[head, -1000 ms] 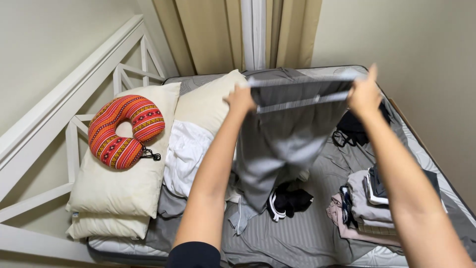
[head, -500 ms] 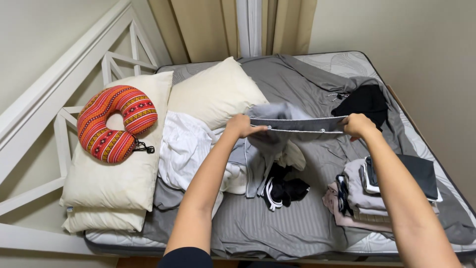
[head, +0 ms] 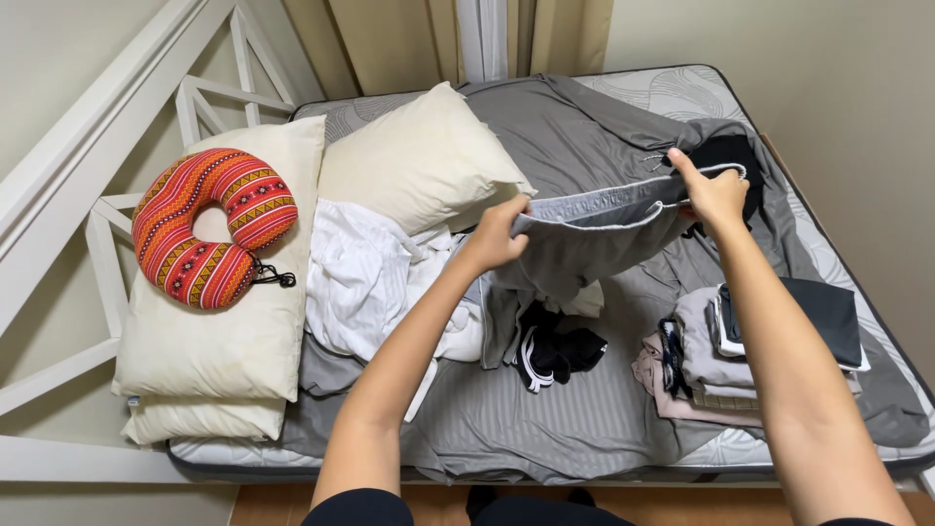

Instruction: The person folds various clothing items on a bed, including dark grey shorts, light grey sweatpants, a white t-shirt, and black shorts. They smooth out each item before folding it into a compact rectangle and stacking it on the bed.

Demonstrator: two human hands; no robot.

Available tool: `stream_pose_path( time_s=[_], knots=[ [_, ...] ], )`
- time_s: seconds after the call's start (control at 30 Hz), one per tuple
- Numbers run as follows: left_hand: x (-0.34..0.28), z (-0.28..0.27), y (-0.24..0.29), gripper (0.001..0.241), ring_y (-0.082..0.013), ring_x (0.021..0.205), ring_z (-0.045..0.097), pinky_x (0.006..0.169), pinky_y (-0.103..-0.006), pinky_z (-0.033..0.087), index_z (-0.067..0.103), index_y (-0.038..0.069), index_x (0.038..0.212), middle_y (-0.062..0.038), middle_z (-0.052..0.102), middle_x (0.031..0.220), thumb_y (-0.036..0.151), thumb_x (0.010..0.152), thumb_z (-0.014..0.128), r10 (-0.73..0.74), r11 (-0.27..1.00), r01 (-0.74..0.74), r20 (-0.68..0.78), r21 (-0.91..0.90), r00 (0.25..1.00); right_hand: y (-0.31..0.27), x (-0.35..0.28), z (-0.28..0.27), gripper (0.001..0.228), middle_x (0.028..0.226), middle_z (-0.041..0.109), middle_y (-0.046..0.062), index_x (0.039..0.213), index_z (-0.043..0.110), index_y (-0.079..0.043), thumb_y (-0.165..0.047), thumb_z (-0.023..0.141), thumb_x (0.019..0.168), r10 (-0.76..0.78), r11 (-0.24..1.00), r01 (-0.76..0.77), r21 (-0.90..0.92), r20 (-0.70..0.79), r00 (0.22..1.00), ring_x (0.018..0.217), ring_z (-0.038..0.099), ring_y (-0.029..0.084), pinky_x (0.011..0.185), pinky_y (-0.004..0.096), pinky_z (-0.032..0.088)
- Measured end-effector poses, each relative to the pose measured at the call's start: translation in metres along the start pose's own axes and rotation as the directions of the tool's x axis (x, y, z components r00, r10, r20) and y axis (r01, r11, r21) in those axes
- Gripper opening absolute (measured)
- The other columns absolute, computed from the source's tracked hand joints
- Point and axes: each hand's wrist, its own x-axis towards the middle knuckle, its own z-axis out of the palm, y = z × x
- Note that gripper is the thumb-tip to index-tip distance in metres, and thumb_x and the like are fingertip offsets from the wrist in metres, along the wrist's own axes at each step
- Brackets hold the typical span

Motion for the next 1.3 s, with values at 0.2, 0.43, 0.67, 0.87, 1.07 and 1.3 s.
stream_pose_path(
  time_s=[0.2,0.43,0.67,0.87,1.07,1.3],
  knots=[
    [0.000,0.016,-0.005,0.064,-0.0431,0.106,0.057,0.091,-0.0468,0.046,0.048,-0.001,0.137,-0.020,0.058,0.110,-0.010,0.074,0.052,-0.037,0.999,0.037,-0.056,0.000,0.998,0.062,0.054,0.034,0.044,0.123,0.060,0.032,0.113,0.070,0.006,-0.010,0.076,0.074,-0.404,0.875,0.414,-0.253,0.090,0.910,0.114,0.059,0.043,0.097,0.045,0.050],
    [0.025,0.005,-0.018,0.042,-0.0329,0.119,0.061,0.099,-0.0405,0.049,0.066,0.007,0.105,-0.010,0.067,0.114,-0.007,0.066,0.067,0.032,0.932,-0.086,0.157,0.352,0.987,-0.030,0.025,0.056,0.044,0.130,0.068,0.015,0.105,0.074,-0.004,0.006,0.059,0.065,-0.756,0.570,0.816,0.096,0.451,0.475,0.115,0.067,0.037,0.098,0.040,0.053],
    [0.044,-0.004,0.007,0.025,-0.0408,0.131,0.047,0.106,-0.0410,0.040,0.076,0.006,0.078,-0.019,0.049,0.145,-0.005,0.056,0.071,0.249,0.966,-0.239,-0.107,0.098,0.962,-0.120,-0.045,0.074,0.031,0.116,0.062,0.018,0.095,0.072,-0.005,0.007,0.067,0.067,-0.862,0.439,0.864,0.247,0.388,0.327,0.103,0.064,0.036,0.089,0.041,0.053],
    [0.038,0.006,-0.042,0.023,-0.0301,0.130,0.061,0.109,-0.0351,0.049,0.078,0.006,0.088,-0.011,0.062,0.137,-0.001,0.067,0.069,0.025,0.996,-0.029,-0.058,-0.080,0.998,-0.119,-0.059,0.083,0.025,0.096,0.055,0.012,0.092,0.057,0.000,0.007,0.069,0.072,-0.797,0.590,0.751,0.295,0.365,0.482,0.078,0.059,0.022,0.069,0.033,0.051],
    [0.032,0.006,-0.048,0.023,-0.0261,0.104,0.065,0.086,-0.0332,0.053,0.078,0.007,0.087,-0.014,0.063,0.117,0.001,0.066,0.070,0.039,0.995,-0.037,0.017,-0.097,0.999,-0.098,-0.050,0.091,0.021,0.094,0.059,0.005,0.097,0.065,-0.001,0.009,0.069,0.079,-0.766,0.642,0.648,0.410,0.384,0.515,0.076,0.054,0.012,0.068,0.027,0.048],
    [0.036,0.004,-0.073,0.018,-0.0096,0.085,0.066,0.080,-0.0245,0.054,0.074,0.001,0.092,-0.002,0.073,0.089,-0.003,0.086,0.058,-0.168,0.873,0.029,-0.244,-0.487,0.955,-0.028,-0.032,0.071,0.012,0.108,0.064,-0.004,0.110,0.063,-0.006,-0.008,0.068,0.099,-0.576,0.744,0.207,0.636,0.452,0.681,0.092,0.060,0.002,0.073,0.021,0.050]
  ],
)
